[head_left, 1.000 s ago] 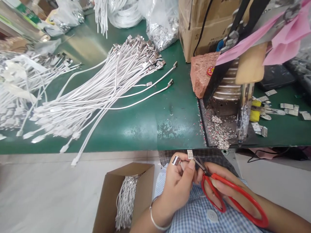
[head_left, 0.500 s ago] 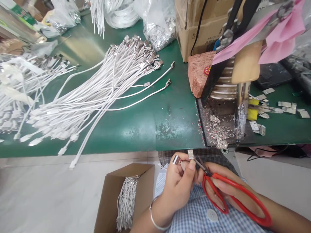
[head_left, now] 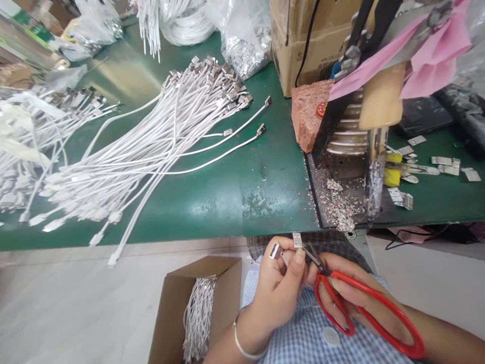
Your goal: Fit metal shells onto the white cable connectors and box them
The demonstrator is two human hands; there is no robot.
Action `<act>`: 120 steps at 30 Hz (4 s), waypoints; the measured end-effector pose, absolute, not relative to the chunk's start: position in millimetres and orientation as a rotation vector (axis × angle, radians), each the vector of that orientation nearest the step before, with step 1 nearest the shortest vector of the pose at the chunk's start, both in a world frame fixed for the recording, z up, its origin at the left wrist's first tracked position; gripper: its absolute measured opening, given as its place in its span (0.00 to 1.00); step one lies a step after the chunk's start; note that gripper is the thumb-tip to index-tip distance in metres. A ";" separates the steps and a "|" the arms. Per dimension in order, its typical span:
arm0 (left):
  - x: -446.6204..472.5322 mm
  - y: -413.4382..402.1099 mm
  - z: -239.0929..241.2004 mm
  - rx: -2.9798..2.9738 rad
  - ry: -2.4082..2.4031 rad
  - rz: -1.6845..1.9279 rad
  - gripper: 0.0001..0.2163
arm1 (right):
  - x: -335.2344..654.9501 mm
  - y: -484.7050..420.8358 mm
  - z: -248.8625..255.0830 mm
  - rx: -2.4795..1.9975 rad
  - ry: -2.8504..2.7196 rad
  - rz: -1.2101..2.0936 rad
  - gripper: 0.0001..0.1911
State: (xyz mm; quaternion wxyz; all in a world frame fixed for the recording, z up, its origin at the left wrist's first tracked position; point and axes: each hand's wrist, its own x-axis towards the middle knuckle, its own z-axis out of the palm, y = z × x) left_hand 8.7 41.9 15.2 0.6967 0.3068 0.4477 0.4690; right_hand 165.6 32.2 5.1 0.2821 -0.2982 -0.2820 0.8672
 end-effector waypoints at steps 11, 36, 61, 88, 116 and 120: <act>9.2 42.3 12.2 0.663 0.920 1.056 0.10 | 160.0 25.7 2.9 -0.761 -0.645 2.306 0.15; 8.9 39.4 6.5 0.714 0.896 1.060 0.09 | 157.9 22.6 1.6 -0.740 -0.603 2.279 0.15; -12.5 13.1 -16.6 1.029 0.995 0.396 0.14 | 195.7 44.5 17.5 -0.986 -1.773 1.339 0.10; -31.1 19.2 11.4 1.635 0.981 0.256 0.13 | 192.0 45.4 7.6 -0.963 -1.149 1.916 0.10; -27.1 20.6 24.0 1.595 0.906 0.458 0.14 | 190.1 44.2 14.3 -0.860 -0.971 1.961 0.11; -23.0 22.4 29.6 1.601 0.885 0.524 0.15 | 188.2 45.1 12.9 -0.865 -0.910 1.998 0.14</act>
